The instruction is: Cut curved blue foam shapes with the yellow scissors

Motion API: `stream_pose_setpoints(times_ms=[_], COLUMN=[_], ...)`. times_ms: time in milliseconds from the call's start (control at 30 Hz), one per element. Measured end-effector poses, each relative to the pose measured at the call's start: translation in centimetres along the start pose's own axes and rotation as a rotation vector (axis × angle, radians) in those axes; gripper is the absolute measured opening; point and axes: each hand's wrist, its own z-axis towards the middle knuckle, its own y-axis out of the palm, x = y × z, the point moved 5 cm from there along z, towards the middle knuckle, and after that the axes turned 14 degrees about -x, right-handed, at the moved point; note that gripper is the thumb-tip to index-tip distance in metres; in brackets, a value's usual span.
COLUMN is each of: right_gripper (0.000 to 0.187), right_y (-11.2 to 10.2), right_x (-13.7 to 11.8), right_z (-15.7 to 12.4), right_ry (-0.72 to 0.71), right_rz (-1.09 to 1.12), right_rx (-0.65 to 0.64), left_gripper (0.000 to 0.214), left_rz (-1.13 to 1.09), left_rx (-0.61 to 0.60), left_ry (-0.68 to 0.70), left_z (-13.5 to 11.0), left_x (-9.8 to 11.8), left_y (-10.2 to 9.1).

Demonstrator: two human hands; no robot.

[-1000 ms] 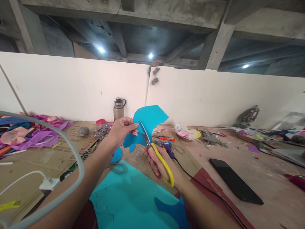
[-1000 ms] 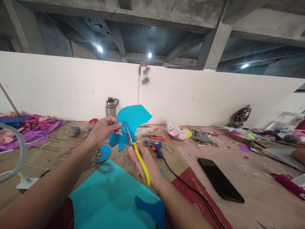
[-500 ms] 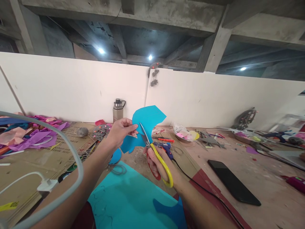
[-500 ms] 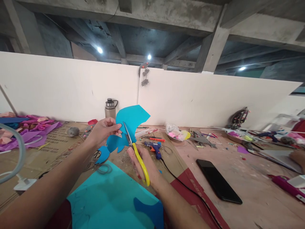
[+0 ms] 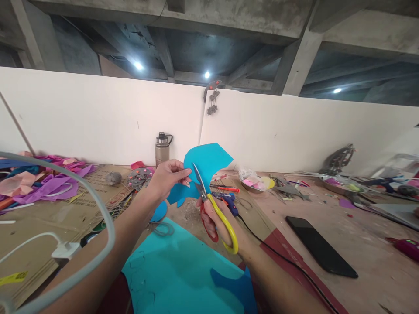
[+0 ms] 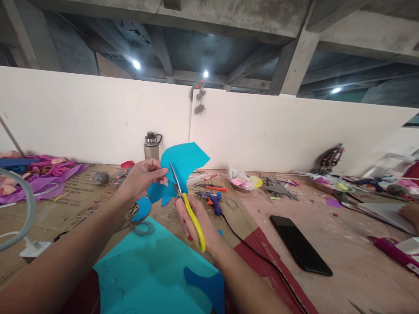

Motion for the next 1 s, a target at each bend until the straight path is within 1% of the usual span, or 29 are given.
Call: stream_pose_setpoints(times_ms=[233, 467, 567, 633, 700, 833, 1000], right_gripper=[0.051, 0.05, 0.052, 0.051, 0.05, 0.049, 0.052], right_y=[0.0, -0.1, -0.1, -0.1, -0.1, -0.1, -0.1], right_x=[0.3, 0.6, 0.4, 0.5, 0.6, 0.9, 1.1], right_z=[-0.2, -0.1, -0.1, -0.1, -0.1, -0.2, -0.3], right_ry=[-0.021, -0.047, -0.029, -0.012, -0.005, -0.011, -0.005], right_rz=[0.04, 0.046, 0.035, 0.019, 0.002, -0.008, 0.0], right_rx=[0.016, 0.019, 0.024, 0.01, -0.011, -0.03, -0.009], left_gripper=[0.041, 0.043, 0.041, 0.04, 0.04, 0.046, 0.047], left_rz=[-0.008, -0.016, 0.001, 0.031, 0.061, 0.094, 0.087], left_rx=[-0.042, -0.05, -0.1, -0.153, -0.175, -0.108, -0.095], left_ry=[0.02, -0.014, -0.049, -0.07, -0.067, -0.023, -0.013], left_z=[0.1, -0.1, -0.1, 0.0, 0.1, 0.2, 0.2], left_x=[-0.4, -0.4, -0.4, -0.4, -0.3, -0.2, -0.3], left_y=[-0.2, -0.1, -0.4, -0.6, -0.8, -1.2, -0.9])
